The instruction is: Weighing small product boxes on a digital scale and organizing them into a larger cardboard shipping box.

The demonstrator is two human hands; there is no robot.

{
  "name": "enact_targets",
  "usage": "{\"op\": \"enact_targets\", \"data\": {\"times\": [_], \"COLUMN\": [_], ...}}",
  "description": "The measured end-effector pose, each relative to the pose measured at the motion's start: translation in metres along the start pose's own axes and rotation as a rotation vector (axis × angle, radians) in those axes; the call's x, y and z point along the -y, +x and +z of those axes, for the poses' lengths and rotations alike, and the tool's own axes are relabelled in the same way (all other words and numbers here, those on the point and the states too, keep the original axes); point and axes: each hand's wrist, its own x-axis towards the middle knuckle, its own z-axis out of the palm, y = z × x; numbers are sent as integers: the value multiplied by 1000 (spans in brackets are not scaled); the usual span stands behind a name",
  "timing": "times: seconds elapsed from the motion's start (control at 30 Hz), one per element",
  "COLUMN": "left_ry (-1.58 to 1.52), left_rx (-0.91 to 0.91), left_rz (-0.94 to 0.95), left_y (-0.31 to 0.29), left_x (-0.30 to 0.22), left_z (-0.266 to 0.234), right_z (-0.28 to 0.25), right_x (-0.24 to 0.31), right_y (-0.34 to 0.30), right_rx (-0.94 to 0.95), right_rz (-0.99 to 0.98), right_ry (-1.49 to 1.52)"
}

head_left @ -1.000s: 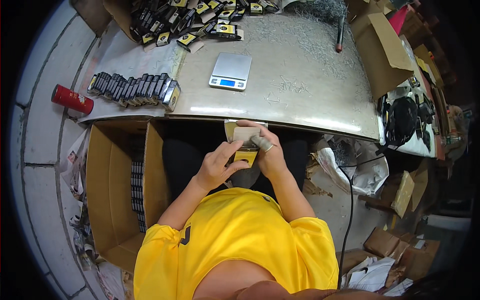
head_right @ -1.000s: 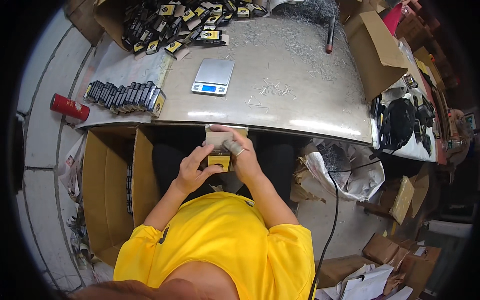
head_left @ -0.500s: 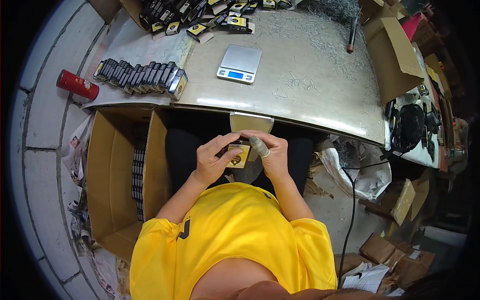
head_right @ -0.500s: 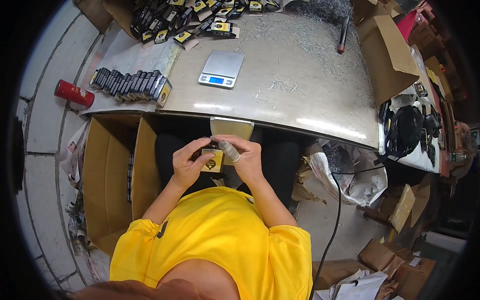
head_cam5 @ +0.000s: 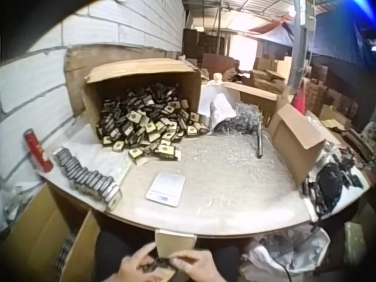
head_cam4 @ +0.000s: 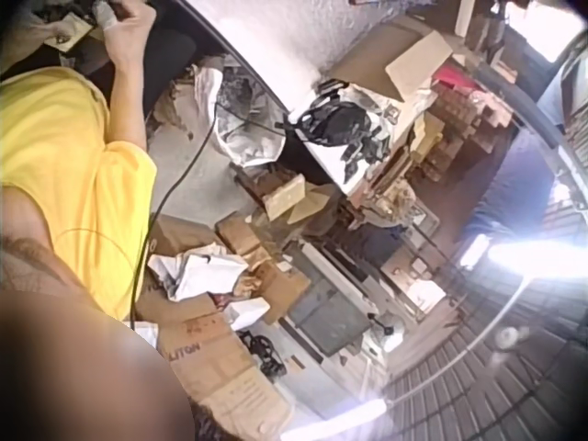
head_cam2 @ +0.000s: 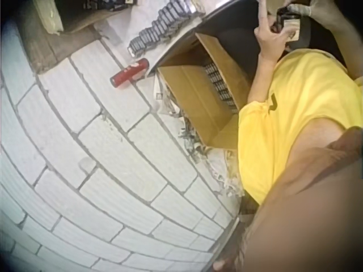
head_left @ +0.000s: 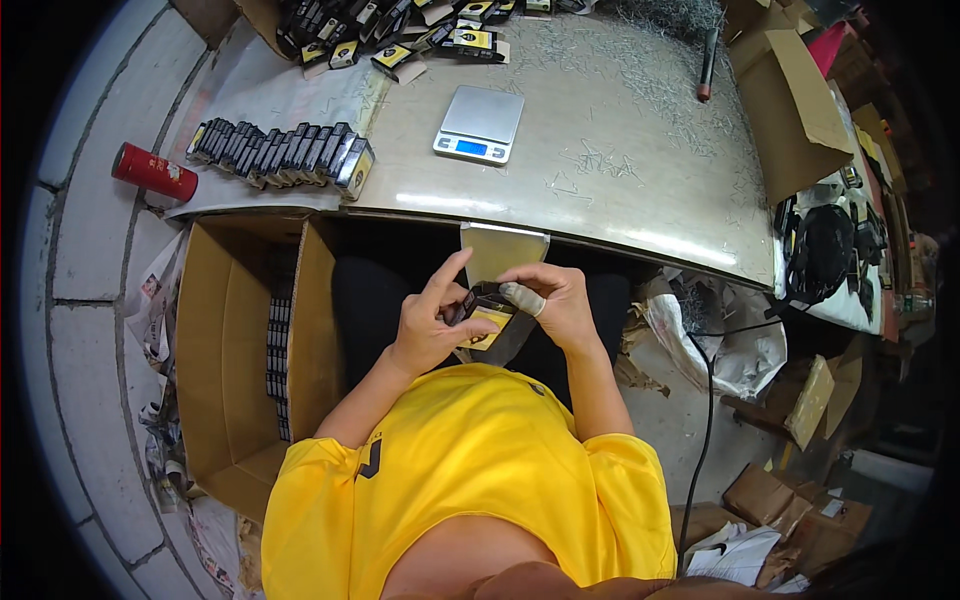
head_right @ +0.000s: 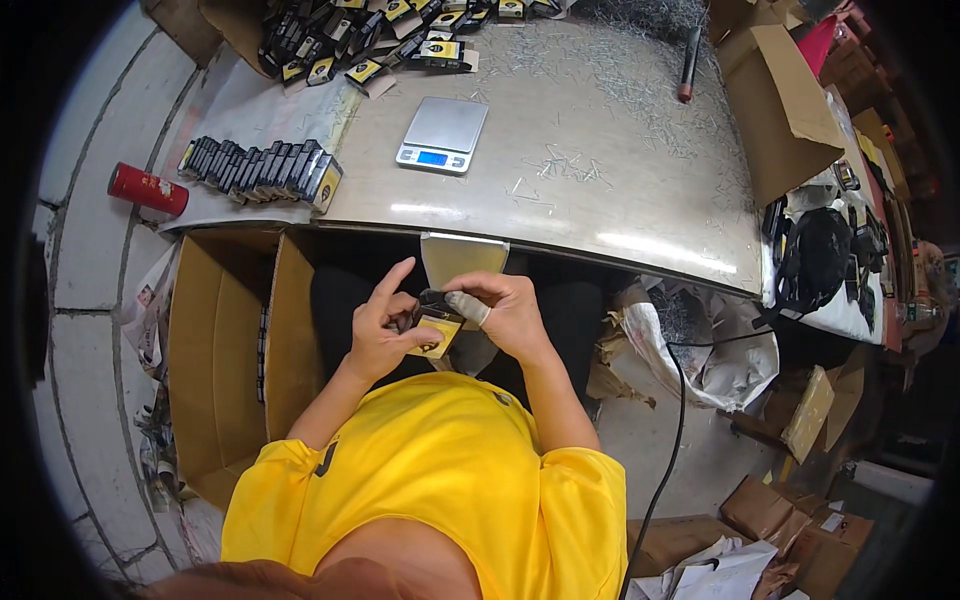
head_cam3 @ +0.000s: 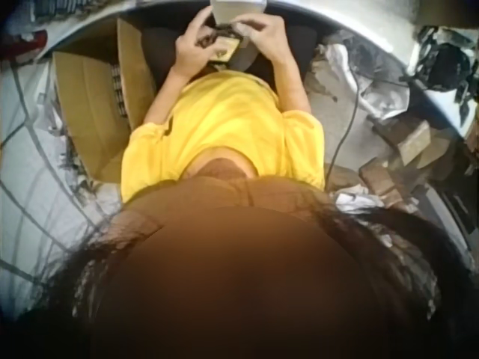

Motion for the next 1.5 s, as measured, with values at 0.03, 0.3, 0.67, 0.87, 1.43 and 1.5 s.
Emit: {"op": "enact_targets", "data": {"times": [0.03, 0.3, 0.67, 0.87, 1.43, 1.5], "left_ry": [-62, -211, 625, 1215, -490, -747], "left_rx": [11, 66, -249, 36, -74, -30], "left_rz": [-81, -241, 125, 206, -353, -293], "left_y": [-1, -3, 105, 241, 233, 166], "left_x": [2, 11, -5, 86, 59, 36], "left_z": [-1, -7, -47, -123, -92, -62], "right_z": [-2, 3, 0, -117, -162, -142], "right_x": [0, 4, 19, 34, -1, -9], "right_y": [-1, -8, 15, 38, 192, 174], "right_rx": [50, 192, -138, -521, -169, -156], "right_rz": [-3, 49, -227, -315, -248, -300], "right_ry": [32, 127, -184, -773, -1384, -1373]}}
